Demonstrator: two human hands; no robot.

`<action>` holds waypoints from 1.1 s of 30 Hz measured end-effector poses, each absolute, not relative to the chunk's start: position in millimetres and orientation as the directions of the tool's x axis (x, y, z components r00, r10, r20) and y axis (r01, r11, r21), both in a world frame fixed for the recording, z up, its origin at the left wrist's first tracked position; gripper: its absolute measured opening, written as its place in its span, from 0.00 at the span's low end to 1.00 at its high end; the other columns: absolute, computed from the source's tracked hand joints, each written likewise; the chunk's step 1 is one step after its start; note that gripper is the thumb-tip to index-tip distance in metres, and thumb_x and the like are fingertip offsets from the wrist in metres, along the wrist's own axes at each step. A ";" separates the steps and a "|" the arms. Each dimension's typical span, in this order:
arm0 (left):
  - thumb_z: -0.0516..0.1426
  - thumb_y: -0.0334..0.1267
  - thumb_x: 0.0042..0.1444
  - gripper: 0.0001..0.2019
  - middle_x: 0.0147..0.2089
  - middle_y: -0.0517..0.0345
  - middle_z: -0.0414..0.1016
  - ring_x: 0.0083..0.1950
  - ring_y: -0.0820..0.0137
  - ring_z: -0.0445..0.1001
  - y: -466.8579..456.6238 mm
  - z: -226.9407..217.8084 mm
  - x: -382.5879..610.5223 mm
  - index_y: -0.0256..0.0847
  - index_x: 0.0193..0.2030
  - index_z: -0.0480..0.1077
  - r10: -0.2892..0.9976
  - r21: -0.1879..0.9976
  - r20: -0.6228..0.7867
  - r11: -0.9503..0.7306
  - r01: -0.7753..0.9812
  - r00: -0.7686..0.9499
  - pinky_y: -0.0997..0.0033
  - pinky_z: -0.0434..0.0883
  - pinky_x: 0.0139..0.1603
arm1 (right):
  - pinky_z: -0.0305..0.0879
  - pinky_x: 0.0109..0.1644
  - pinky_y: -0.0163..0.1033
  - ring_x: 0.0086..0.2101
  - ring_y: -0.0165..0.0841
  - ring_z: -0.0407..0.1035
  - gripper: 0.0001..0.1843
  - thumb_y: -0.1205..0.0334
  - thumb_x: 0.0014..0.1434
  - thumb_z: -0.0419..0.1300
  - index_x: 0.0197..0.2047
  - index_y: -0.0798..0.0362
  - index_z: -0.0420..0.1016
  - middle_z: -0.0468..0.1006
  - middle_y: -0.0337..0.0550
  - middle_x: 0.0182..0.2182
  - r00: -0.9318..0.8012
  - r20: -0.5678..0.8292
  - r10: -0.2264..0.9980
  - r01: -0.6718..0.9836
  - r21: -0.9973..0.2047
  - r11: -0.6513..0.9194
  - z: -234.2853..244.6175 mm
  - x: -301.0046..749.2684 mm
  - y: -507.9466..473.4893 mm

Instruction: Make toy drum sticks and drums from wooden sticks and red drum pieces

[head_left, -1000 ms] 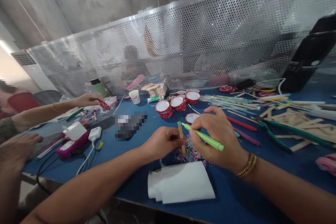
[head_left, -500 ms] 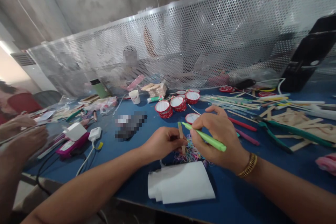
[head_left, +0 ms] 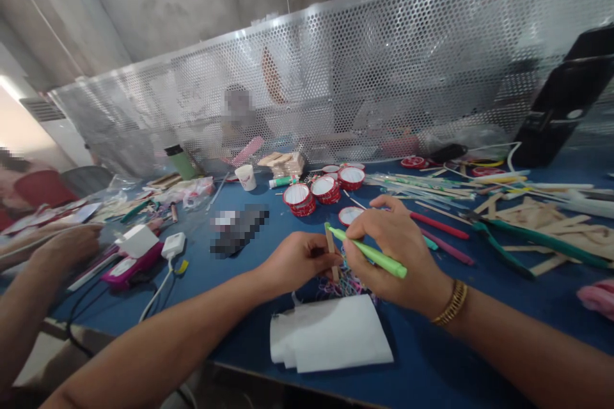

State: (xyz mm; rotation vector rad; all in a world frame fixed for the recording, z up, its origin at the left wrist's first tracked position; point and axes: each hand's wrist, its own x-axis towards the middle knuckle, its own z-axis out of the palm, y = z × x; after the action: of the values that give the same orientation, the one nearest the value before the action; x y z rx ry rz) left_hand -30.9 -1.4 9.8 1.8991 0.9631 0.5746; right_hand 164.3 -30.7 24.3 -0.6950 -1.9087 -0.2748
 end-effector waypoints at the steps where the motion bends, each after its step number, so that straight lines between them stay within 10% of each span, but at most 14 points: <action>1: 0.60 0.46 0.57 0.13 0.29 0.57 0.75 0.30 0.70 0.72 -1.4 9.7 -30.7 0.36 0.32 0.71 0.803 0.882 0.007 -0.286 0.375 0.596 0.74 0.67 0.32 | 0.59 0.51 0.51 0.24 0.30 0.67 0.06 0.69 0.55 0.57 0.32 0.49 0.63 0.73 0.33 0.24 -0.287 0.893 0.347 0.585 -0.123 0.801 24.0 164.5 -30.3; 33: 0.58 0.45 0.59 0.13 0.29 0.56 0.75 0.30 0.70 0.72 -1.3 6.8 -32.2 0.36 0.31 0.71 0.801 0.855 0.040 -0.337 0.394 0.598 0.73 0.67 0.31 | 0.60 0.52 0.52 0.26 0.30 0.69 0.05 0.68 0.56 0.58 0.32 0.51 0.64 0.73 0.34 0.24 -0.299 0.894 0.335 0.575 -0.112 0.810 22.0 161.4 -31.0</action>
State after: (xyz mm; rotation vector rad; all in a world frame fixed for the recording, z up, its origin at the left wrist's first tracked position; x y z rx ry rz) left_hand -32.2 -1.3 6.8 1.9527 0.9515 0.5873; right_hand 161.4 -31.0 22.0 -0.6842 -1.9127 -0.2776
